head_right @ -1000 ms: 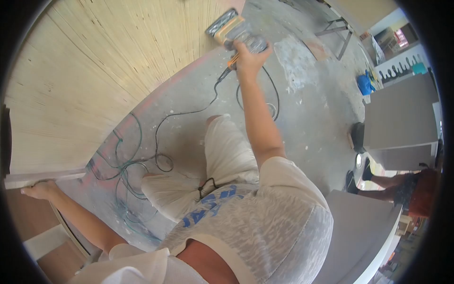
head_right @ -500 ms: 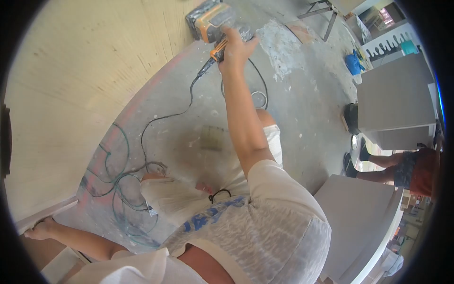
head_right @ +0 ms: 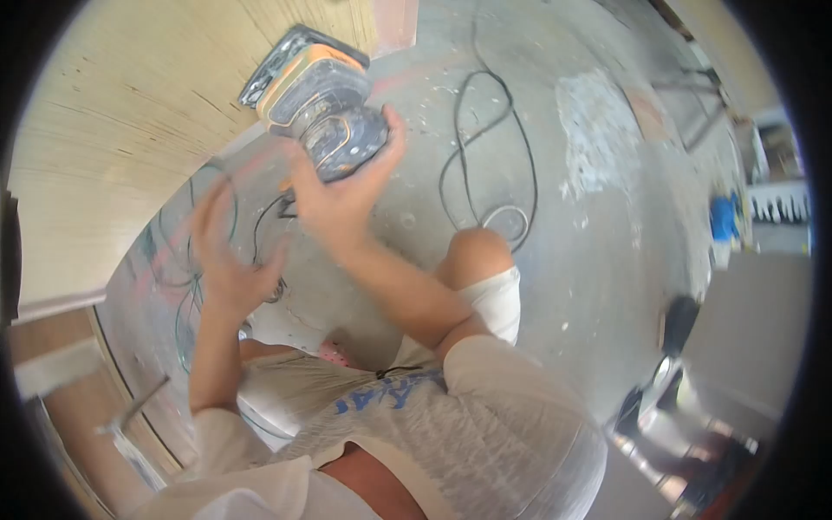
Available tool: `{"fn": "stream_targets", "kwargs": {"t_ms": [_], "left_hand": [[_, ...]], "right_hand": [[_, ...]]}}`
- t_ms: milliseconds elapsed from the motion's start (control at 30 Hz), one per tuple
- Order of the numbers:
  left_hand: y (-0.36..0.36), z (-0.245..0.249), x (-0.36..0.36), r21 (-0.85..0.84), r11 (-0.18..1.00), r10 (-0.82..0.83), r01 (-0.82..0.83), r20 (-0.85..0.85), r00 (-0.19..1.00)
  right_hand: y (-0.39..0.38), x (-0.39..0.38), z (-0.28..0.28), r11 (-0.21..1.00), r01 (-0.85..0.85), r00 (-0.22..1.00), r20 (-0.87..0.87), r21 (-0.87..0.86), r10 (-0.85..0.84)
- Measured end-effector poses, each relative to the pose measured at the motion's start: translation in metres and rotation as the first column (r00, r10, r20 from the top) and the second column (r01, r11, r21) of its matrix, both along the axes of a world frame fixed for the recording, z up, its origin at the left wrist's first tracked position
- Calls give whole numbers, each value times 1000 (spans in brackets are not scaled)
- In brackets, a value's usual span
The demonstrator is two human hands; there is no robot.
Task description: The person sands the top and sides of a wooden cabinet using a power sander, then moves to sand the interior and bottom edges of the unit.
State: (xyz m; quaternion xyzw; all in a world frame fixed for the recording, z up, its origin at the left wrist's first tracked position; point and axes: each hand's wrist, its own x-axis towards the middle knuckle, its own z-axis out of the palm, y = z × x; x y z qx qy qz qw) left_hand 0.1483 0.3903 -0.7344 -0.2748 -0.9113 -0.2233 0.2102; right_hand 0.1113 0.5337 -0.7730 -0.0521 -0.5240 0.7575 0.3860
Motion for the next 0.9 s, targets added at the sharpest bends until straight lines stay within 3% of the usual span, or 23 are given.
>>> {"fn": "stream_targets", "kwargs": {"t_ms": [67,100,167,267,367,433,800,900], "left_hand": [[43,3,-21,-89,996,-18,21,35,999],[59,-2,-32,-92,996,3,-8,-54,999],[85,-2,-41,-125,991,34,-51,-134,990],[120,4,-47,-134,985,101,-105,-35,994],[144,0,-62,-183,982,46,-37,44,998],[160,-2,-68,-315,948,1,34,110,994],[170,-20,-80,-113,988,-98,105,63,993],[171,-8,-84,-15,988,-156,156,33,987]], "right_hand": [[1,7,6,955,-138,990,-15,-264,140],[8,6,3,942,-173,984,-20,-289,175],[22,6,-3,974,-147,988,22,-175,153],[57,-1,4,955,-158,977,103,-251,188],[85,-12,-8,959,-94,980,146,-266,137],[100,-20,-16,957,-104,985,103,-269,136],[117,-27,-18,983,-94,995,19,-160,98],[118,-27,-5,998,-42,999,17,-37,43]]}}
